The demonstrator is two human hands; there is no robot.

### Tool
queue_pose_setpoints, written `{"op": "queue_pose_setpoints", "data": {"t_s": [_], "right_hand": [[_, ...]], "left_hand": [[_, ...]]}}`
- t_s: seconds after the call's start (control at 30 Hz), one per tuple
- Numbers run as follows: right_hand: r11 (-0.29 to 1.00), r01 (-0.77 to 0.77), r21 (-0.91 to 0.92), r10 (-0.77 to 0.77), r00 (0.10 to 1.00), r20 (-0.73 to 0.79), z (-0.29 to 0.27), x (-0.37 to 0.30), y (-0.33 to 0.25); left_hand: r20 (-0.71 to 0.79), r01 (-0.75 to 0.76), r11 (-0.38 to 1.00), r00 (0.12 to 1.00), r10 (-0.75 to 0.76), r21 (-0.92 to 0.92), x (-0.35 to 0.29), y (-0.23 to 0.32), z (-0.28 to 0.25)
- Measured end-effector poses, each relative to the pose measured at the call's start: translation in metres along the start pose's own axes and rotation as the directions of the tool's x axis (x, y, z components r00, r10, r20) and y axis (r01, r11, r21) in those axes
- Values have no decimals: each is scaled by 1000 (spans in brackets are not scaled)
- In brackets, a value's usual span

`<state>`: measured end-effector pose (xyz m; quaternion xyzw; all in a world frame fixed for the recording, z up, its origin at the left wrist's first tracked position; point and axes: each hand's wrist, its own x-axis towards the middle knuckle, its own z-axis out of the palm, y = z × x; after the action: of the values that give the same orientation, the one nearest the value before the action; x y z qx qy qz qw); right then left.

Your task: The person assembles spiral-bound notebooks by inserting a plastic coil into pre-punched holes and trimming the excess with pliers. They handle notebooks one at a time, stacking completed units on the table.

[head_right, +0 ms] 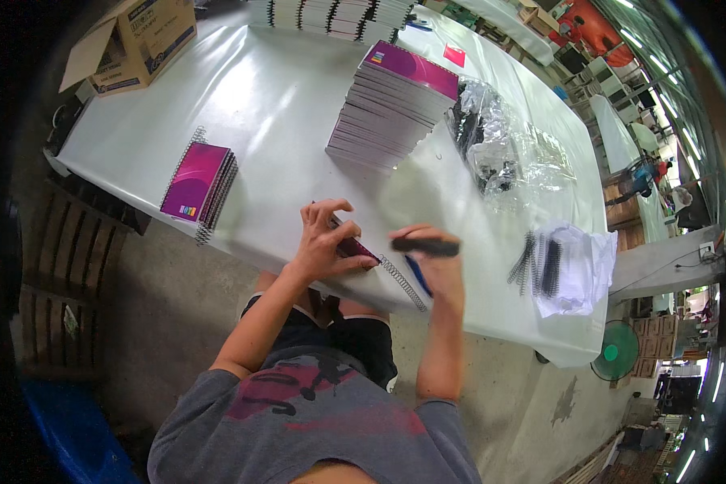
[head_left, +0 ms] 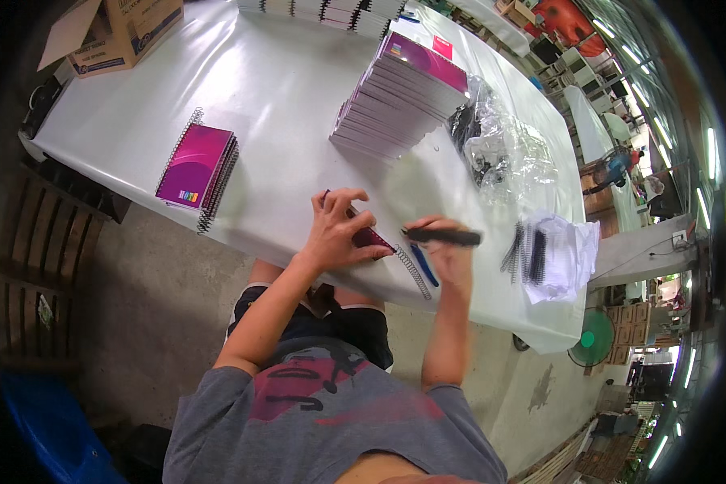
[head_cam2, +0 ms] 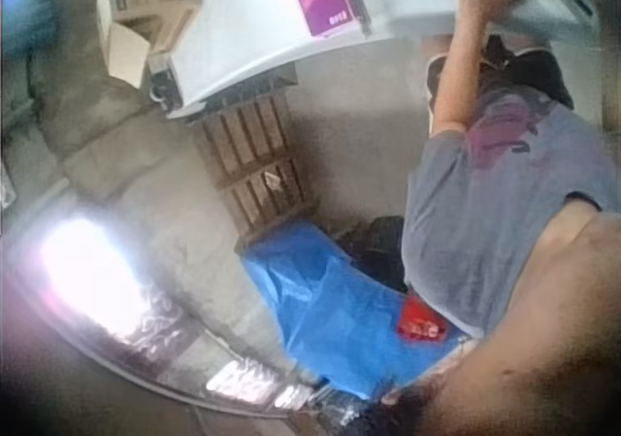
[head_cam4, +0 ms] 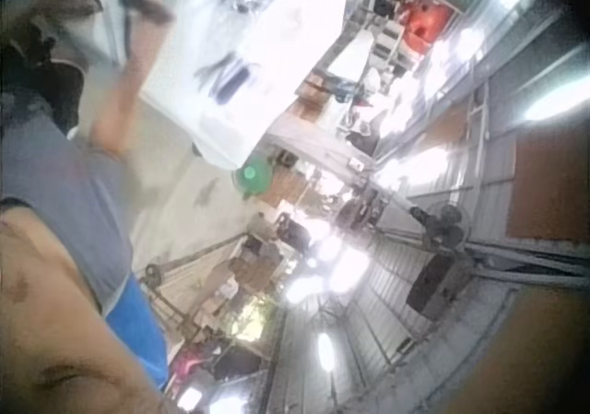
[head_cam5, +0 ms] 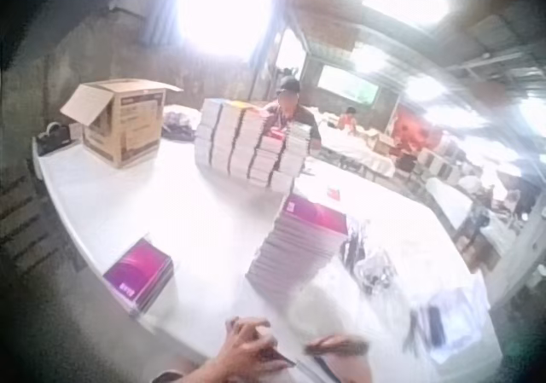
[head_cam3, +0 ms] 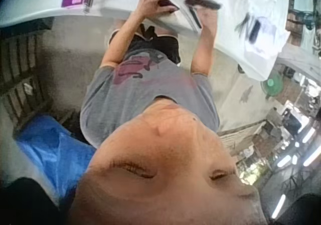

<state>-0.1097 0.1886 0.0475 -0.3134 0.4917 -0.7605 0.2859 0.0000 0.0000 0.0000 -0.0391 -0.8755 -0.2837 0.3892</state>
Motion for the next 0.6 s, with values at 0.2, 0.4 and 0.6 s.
{"op": "queue_pose_setpoints", "data": {"t_s": [0.2,0.4,0.6], "right_hand": [[976,-134,-172,140,990,27,4,1,19],[1000,14,-18,-12,996,92,13,-1,5],[840,-231,-492,213,973,-92,5,1,9]], "left_hand": [[-65,30,999,997,-32,-39,3,3,3],[-66,37,996,997,-42,-79,4,2,2],[-57,39,998,997,-42,-54,1,0,5]]}}
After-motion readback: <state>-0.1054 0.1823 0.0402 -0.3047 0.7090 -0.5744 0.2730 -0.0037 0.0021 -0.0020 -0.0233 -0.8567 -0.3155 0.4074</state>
